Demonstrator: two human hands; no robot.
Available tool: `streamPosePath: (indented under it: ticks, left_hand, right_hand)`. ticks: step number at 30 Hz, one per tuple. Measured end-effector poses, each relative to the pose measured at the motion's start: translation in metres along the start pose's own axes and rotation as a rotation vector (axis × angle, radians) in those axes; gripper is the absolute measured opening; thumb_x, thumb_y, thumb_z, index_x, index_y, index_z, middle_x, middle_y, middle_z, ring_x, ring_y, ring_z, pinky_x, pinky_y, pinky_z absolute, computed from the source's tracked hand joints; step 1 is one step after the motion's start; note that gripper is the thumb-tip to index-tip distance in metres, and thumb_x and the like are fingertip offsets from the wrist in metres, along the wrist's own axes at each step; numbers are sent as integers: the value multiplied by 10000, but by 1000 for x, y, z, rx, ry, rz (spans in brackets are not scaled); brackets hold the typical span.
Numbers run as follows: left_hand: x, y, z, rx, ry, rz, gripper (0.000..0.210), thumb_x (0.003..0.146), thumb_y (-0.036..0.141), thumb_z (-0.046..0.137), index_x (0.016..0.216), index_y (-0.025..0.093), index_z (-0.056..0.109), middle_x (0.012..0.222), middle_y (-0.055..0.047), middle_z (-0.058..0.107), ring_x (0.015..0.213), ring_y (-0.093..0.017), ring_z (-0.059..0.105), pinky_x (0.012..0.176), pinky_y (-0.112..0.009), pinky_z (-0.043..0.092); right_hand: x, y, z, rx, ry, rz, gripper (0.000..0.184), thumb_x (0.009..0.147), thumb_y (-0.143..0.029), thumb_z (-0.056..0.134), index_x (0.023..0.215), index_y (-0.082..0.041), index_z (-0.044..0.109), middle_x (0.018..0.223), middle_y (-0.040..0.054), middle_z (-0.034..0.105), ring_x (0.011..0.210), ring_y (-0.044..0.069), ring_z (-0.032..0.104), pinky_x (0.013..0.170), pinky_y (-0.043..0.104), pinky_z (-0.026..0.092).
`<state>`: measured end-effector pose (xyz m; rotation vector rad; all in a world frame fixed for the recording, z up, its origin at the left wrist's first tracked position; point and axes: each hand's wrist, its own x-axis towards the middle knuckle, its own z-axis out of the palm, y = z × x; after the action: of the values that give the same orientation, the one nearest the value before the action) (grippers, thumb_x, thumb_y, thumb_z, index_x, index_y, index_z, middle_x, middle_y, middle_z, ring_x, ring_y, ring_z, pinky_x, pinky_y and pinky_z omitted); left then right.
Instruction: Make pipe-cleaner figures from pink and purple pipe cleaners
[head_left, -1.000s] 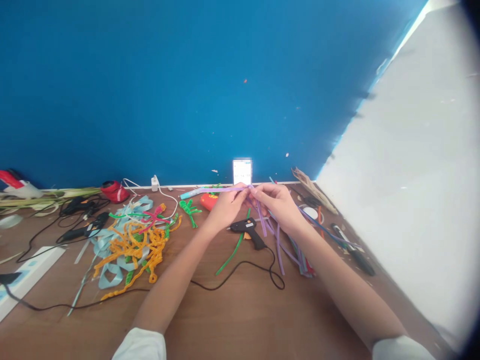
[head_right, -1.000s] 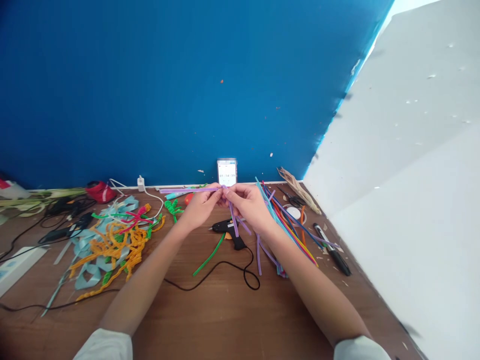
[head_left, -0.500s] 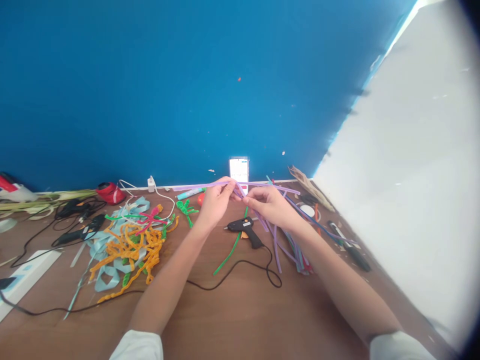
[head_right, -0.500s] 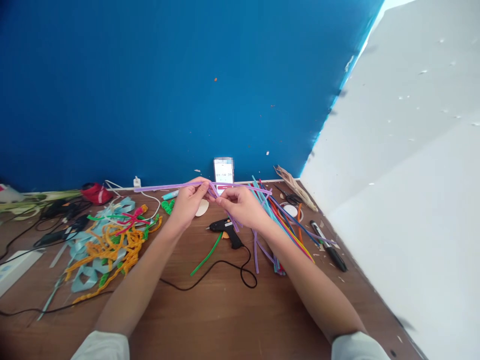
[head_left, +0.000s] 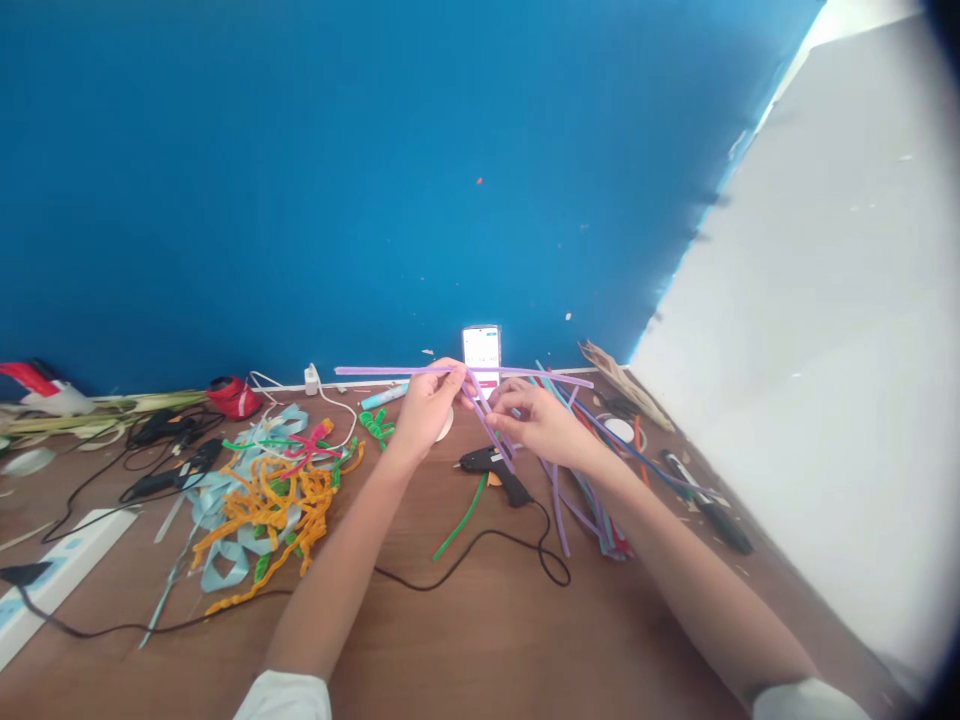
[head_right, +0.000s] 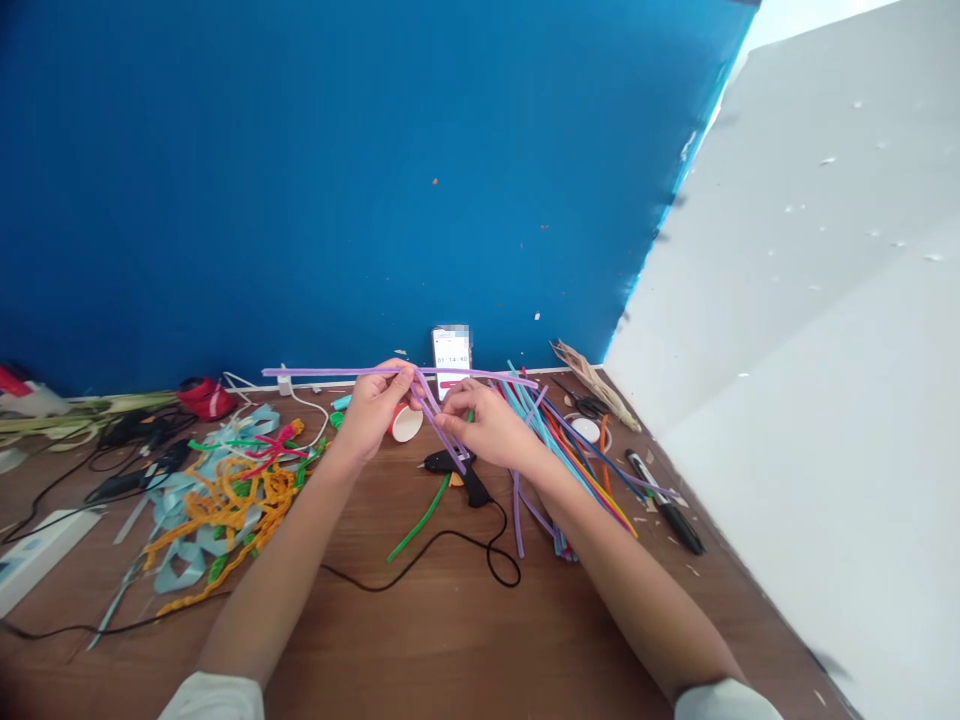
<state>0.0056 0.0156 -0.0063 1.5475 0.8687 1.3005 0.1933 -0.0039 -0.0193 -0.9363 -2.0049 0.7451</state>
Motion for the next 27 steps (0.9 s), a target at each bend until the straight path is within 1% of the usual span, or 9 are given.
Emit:
streamPosePath:
  ticks: [3,5,8,10,13,17,21,27]
  left_hand:
    - [1,-1,0,-34,-1,14,269,921,372,602,781,143,628,756,-3,605,596,-77,579,593,-201,492]
    - [1,-1,-1,-32,-2,29,266,916,372,610,778,147,636,756,-1,598,609,-78,580,600,-199,493]
    - [3,-3,-6,8,13,63,259,920,385,604,806,158,652,745,0,597,623,-87,574,600,-201,483]
    - [4,-4,-10,48,20,77,253,922,393,598,830,165,658,741,-2,603,620,-91,568,593,-203,470]
    - [5,-7,-14,116,23,89,253,935,399,573,851,175,658,757,-6,619,628,-101,580,605,-215,468]
    - [7,-12,-16,303,41,124,253,963,371,511,845,187,639,767,-6,643,657,-124,606,650,-240,477]
    - [8,-16,-16,529,87,186,237,974,316,481,843,198,640,760,3,654,680,-138,614,690,-259,465]
    - [7,-15,-15,668,45,243,286,1004,318,416,855,200,630,759,0,639,707,-151,587,706,-268,432]
  right_hand:
    - [-1,-5,0,210,-141,112,255,889,-329,614,676,-190,613,679,-1,595,669,137,551,663,294,436]
    - [-1,-7,1,360,-204,205,266,872,-382,641,697,-182,629,650,-5,609,597,119,544,591,271,432]
    - [-1,-7,3,520,-223,287,298,850,-448,671,743,-170,656,734,29,690,579,113,581,535,249,423]
    - [0,-5,4,576,-230,317,313,853,-471,667,769,-170,656,743,31,707,555,105,584,499,233,395]
    - [1,-4,7,576,-212,315,306,846,-461,679,752,-172,649,641,0,663,504,88,543,483,226,362]
    - [1,-9,10,503,-145,265,284,859,-390,669,687,-166,648,500,-39,546,426,65,423,458,243,289]
    - [-1,-14,9,485,-78,256,273,868,-358,659,676,-164,646,482,-40,524,428,66,394,456,254,253]
    - [-4,-20,1,499,24,269,274,848,-386,676,689,-164,666,473,-49,493,430,64,367,453,253,217]
